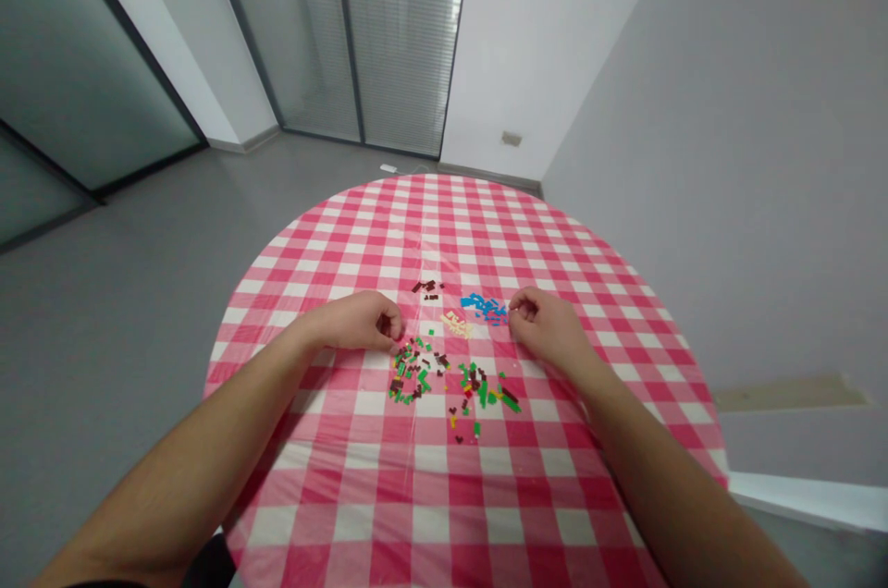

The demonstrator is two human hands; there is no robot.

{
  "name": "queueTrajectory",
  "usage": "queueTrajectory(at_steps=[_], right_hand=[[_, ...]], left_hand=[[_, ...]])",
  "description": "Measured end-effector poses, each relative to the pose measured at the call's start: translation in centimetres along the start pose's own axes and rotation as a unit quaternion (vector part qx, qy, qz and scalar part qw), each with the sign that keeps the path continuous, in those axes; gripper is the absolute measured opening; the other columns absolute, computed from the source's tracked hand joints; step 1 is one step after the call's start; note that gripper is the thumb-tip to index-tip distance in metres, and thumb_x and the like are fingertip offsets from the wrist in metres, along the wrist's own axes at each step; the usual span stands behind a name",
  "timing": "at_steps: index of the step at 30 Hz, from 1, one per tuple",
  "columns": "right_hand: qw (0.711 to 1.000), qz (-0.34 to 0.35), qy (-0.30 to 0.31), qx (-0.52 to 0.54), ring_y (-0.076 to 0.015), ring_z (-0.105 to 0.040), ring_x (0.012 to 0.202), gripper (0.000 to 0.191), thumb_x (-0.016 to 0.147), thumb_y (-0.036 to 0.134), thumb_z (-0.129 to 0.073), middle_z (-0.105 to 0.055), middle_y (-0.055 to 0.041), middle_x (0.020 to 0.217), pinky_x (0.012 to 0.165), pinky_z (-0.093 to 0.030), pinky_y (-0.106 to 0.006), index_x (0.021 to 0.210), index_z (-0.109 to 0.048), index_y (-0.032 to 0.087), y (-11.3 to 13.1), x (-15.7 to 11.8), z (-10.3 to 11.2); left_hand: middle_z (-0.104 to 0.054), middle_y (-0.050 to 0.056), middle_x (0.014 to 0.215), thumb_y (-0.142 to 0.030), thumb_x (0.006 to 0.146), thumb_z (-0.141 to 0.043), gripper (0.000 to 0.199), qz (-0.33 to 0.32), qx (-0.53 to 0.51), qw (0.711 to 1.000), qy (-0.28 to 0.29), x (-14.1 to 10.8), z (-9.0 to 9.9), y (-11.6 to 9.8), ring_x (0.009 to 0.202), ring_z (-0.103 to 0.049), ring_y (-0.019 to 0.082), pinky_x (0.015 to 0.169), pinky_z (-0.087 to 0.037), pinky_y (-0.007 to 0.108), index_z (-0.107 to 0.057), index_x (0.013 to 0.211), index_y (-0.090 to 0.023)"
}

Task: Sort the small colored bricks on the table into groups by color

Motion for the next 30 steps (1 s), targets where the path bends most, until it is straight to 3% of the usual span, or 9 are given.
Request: queueTrajectory(at_steps=[10, 12, 17, 19, 24, 30], right_hand=[[0.997, 0.045, 0.035, 0.054, -0.0143, -0.054, 0.059, 0.013, 0.076, 0.019, -0.052, -0.061, -0.0019, 0.065, 0.057, -0.038, -0.025, 0.082, -0.063, 0.017, 0.4, -0.2, -0.2], [0.993, 0.071, 0.068, 0.063, -0.0134, -0.052, 0.057, 0.013, 0.077, 0.019, -0.052, -0.06, -0.0007, 0.064, 0.056, -0.037, -0.024, 0.084, -0.063, 0.017, 0.6, -0.4, -0.2], [0.964, 0.14, 0.217, 0.061, -0.012, -0.051, 0.058, 0.011, 0.078, 0.017, -0.053, -0.061, -0.0004, 0.066, 0.055, -0.035, -0.023, 0.078, -0.063, 0.019, 1.4, -1.2, -0.3], [0.957, 0.152, 0.241, 0.056, -0.0118, -0.051, 0.059, 0.01, 0.078, 0.016, -0.053, -0.062, -0.0008, 0.068, 0.056, -0.035, -0.022, 0.076, -0.063, 0.019, 1.6, -1.4, -0.3], [0.962, 0.136, 0.232, 0.057, -0.0122, -0.052, 0.059, 0.01, 0.078, 0.017, -0.053, -0.062, -0.0006, 0.067, 0.055, -0.035, -0.023, 0.077, -0.063, 0.019, 1.5, -1.3, -0.3], [0.962, 0.137, 0.225, 0.069, -0.0121, -0.052, 0.057, 0.01, 0.079, 0.017, -0.053, -0.062, 0.0006, 0.064, 0.055, -0.035, -0.024, 0.076, -0.063, 0.02, 1.3, -1.1, -0.1]], left_hand=[[-0.065, 0.0, 0.068, -0.014, 0.071, -0.057, 0.009, -0.074, 0.001, 0.997, 0.031, 0.3, -1.2, -0.9, 0.061, -0.057, 0.012, 0.057, -0.039, 0.021, -0.066, 0.07, -0.016], [-0.065, 0.0, 0.068, -0.011, 0.069, -0.056, 0.011, -0.076, 0.003, 0.996, 0.039, 0.3, -1.3, -0.9, 0.061, -0.056, 0.012, 0.057, -0.039, 0.021, -0.066, 0.069, -0.016], [-0.068, 0.0, 0.07, -0.007, 0.064, -0.054, 0.019, -0.065, -0.003, 0.996, 0.058, 0.1, -1.3, -0.9, 0.063, -0.059, 0.013, 0.058, -0.041, 0.022, -0.069, 0.071, -0.017], [-0.068, 0.0, 0.07, -0.008, 0.065, -0.055, 0.018, -0.066, 0.0, 0.996, 0.055, 0.1, -1.3, -0.9, 0.063, -0.059, 0.013, 0.058, -0.041, 0.022, -0.069, 0.072, -0.017], [-0.066, 0.0, 0.065, -0.017, 0.072, -0.058, 0.01, -0.075, 0.001, 0.996, 0.047, 0.3, -1.4, -1.0, 0.057, -0.055, 0.012, 0.055, -0.038, 0.022, -0.067, 0.067, -0.016], [-0.063, -0.001, 0.06, -0.01, 0.066, -0.053, 0.015, -0.102, 0.004, 0.994, 0.038, 0.2, -1.6, -1.5, 0.055, -0.052, 0.012, 0.054, -0.036, 0.022, -0.067, 0.063, -0.017]])
Point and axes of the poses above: each hand's wrist, its own x-axis towards the middle knuckle, its own z-axis out of the back of the hand, y = z × x, the point moved 1 cm from there along x, towards the middle knuckle
